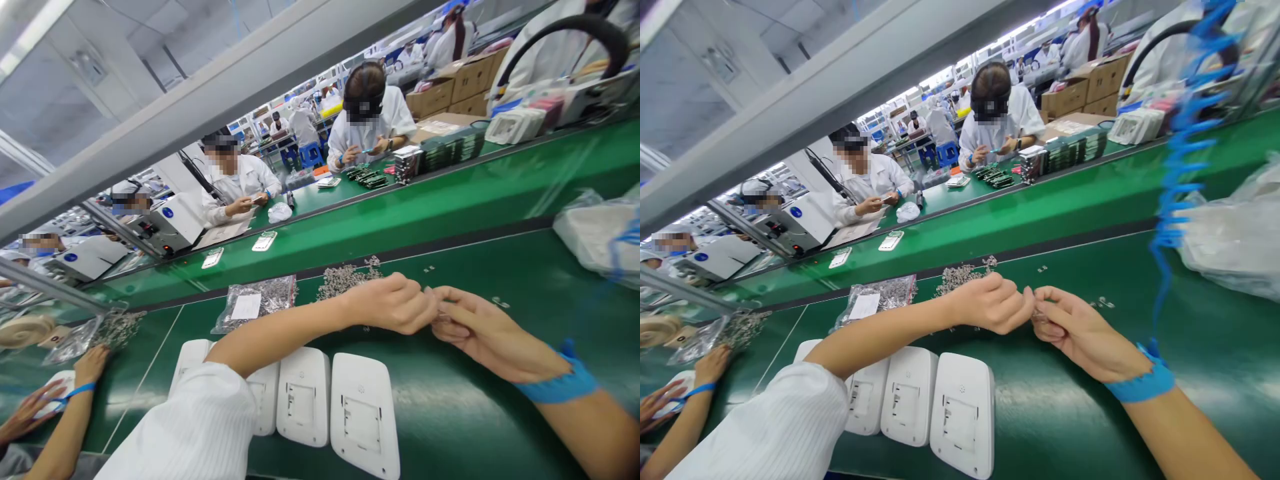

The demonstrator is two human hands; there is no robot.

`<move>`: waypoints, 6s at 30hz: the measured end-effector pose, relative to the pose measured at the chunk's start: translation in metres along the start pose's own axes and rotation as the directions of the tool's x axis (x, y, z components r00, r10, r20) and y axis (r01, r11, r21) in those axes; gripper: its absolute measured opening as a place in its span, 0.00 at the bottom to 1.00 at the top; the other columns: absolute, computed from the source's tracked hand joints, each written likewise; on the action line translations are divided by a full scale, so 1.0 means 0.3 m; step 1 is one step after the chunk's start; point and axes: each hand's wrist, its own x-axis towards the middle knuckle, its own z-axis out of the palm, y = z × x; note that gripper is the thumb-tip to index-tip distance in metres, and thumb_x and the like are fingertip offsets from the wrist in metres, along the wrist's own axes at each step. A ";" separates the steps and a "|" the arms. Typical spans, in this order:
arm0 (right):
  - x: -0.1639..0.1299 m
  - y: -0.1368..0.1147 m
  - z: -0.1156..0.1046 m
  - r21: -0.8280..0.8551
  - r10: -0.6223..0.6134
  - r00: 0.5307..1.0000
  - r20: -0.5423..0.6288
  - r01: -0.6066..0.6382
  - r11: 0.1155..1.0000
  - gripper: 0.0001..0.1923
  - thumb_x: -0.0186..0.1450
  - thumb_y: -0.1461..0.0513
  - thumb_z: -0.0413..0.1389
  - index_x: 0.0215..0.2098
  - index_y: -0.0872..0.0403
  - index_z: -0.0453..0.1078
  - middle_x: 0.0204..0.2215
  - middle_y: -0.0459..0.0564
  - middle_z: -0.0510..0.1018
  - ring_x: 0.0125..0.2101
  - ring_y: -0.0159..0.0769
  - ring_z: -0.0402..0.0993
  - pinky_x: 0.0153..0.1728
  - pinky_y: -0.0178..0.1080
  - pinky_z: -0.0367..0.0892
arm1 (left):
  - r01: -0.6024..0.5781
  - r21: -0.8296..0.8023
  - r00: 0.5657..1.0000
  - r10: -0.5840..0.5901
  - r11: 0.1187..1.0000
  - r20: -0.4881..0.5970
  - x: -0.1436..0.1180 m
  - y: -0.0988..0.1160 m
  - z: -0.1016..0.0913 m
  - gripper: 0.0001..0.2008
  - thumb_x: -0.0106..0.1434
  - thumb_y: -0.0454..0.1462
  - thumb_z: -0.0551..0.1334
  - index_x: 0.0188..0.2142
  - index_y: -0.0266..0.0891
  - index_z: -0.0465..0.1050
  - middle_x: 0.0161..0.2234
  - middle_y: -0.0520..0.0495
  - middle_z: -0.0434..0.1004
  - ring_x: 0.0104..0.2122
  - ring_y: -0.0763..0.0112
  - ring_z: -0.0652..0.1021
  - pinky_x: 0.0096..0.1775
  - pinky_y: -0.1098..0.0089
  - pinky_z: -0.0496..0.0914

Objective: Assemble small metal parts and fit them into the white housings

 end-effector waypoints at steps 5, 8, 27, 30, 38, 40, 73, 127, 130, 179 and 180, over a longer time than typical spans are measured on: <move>0.018 0.002 -0.002 0.002 -0.125 0.987 -0.103 0.126 0.992 0.18 0.58 0.54 0.68 0.33 0.51 0.64 0.24 0.40 0.63 0.21 0.24 0.53 0.23 0.32 0.50 | 0.390 -0.109 0.920 -0.383 0.914 0.081 0.016 0.004 0.079 0.16 0.72 0.38 0.50 0.36 0.38 0.75 0.29 0.46 0.75 0.32 0.66 0.74 0.38 0.62 0.64; 0.036 0.011 -0.022 -0.185 -0.312 0.917 -0.247 0.271 0.945 0.18 0.59 0.53 0.67 0.37 0.51 0.64 0.25 0.42 0.69 0.22 0.25 0.57 0.23 0.33 0.53 | 0.519 -0.255 0.851 -0.462 0.816 0.251 0.033 0.026 0.129 0.14 0.70 0.40 0.54 0.38 0.40 0.78 0.34 0.46 0.77 0.36 0.65 0.74 0.40 0.64 0.64; 0.035 0.019 -0.005 -0.172 -0.429 0.871 -0.238 0.397 0.902 0.21 0.58 0.53 0.67 0.38 0.50 0.62 0.20 0.37 0.68 0.20 0.27 0.63 0.23 0.33 0.59 | 0.451 -0.811 0.557 -0.827 0.372 -0.069 0.091 0.135 0.127 0.09 0.67 0.42 0.63 0.37 0.39 0.74 0.35 0.50 0.78 0.35 0.72 0.75 0.41 0.67 0.69; 0.033 0.015 0.000 -0.149 -0.443 0.868 -0.226 0.419 0.896 0.20 0.58 0.54 0.68 0.37 0.50 0.61 0.21 0.37 0.68 0.21 0.27 0.63 0.24 0.34 0.59 | 0.439 -0.817 0.564 -0.822 0.374 -0.073 0.095 0.132 0.113 0.09 0.67 0.41 0.63 0.34 0.38 0.73 0.32 0.51 0.78 0.33 0.73 0.75 0.40 0.69 0.68; 0.010 -0.017 -0.005 -0.055 -0.344 0.930 -0.128 0.339 0.939 0.18 0.59 0.54 0.66 0.36 0.50 0.61 0.21 0.37 0.65 0.19 0.25 0.55 0.23 0.34 0.54 | 0.466 -0.752 0.671 -0.740 0.467 -0.043 0.080 0.098 0.086 0.08 0.67 0.41 0.63 0.35 0.39 0.75 0.31 0.52 0.78 0.31 0.73 0.74 0.40 0.67 0.66; 0.002 -0.025 -0.012 -0.199 -0.391 0.917 -0.079 0.370 0.908 0.14 0.62 0.54 0.64 0.37 0.50 0.64 0.23 0.39 0.67 0.20 0.27 0.59 0.23 0.35 0.58 | 0.499 -0.691 0.685 -0.727 0.523 -0.056 0.075 0.091 0.078 0.08 0.67 0.40 0.63 0.35 0.39 0.76 0.31 0.52 0.78 0.31 0.72 0.74 0.41 0.66 0.65; -0.009 0.012 0.001 -0.737 -0.654 0.736 0.175 0.538 0.409 0.09 0.68 0.56 0.56 0.36 0.53 0.69 0.27 0.47 0.72 0.24 0.31 0.64 0.26 0.36 0.60 | 0.543 -0.688 0.743 -0.657 0.482 0.126 0.030 0.061 -0.003 0.08 0.60 0.34 0.56 0.25 0.37 0.69 0.24 0.53 0.67 0.27 0.74 0.67 0.33 0.69 0.59; 0.002 0.031 0.049 -0.113 -0.052 0.980 0.191 0.075 0.991 0.23 0.66 0.44 0.56 0.28 0.51 0.55 0.22 0.39 0.55 0.20 0.26 0.47 0.18 0.31 0.44 | 0.247 -0.360 0.969 -0.230 0.899 0.091 -0.008 0.036 -0.071 0.16 0.71 0.38 0.49 0.30 0.40 0.71 0.27 0.46 0.67 0.30 0.66 0.66 0.36 0.61 0.58; -0.002 0.038 0.056 -0.067 0.037 0.974 0.224 -0.022 0.997 0.22 0.66 0.45 0.55 0.28 0.50 0.53 0.20 0.38 0.52 0.19 0.26 0.44 0.16 0.30 0.41 | 0.235 -0.386 0.972 -0.212 0.892 0.102 -0.008 0.043 -0.065 0.16 0.71 0.38 0.50 0.29 0.40 0.70 0.26 0.46 0.67 0.29 0.66 0.66 0.35 0.61 0.57; -0.373 0.043 0.105 -0.840 -0.583 0.788 -0.196 0.172 0.515 0.02 0.66 0.62 0.58 0.37 0.53 0.72 0.30 0.47 0.77 0.27 0.33 0.71 0.30 0.36 0.67 | 0.294 -0.362 0.955 -0.256 0.885 0.150 -0.029 0.349 -0.171 0.12 0.71 0.37 0.54 0.37 0.37 0.76 0.33 0.44 0.75 0.37 0.64 0.73 0.37 0.65 0.59; -0.311 0.057 0.027 -0.876 -0.621 0.742 -0.253 0.097 0.472 0.02 0.64 0.63 0.58 0.35 0.54 0.73 0.28 0.47 0.77 0.27 0.34 0.71 0.32 0.38 0.67 | 0.305 -0.308 0.950 -0.263 0.901 0.170 0.029 0.323 -0.104 0.11 0.71 0.37 0.56 0.37 0.37 0.76 0.35 0.44 0.75 0.38 0.63 0.73 0.37 0.65 0.59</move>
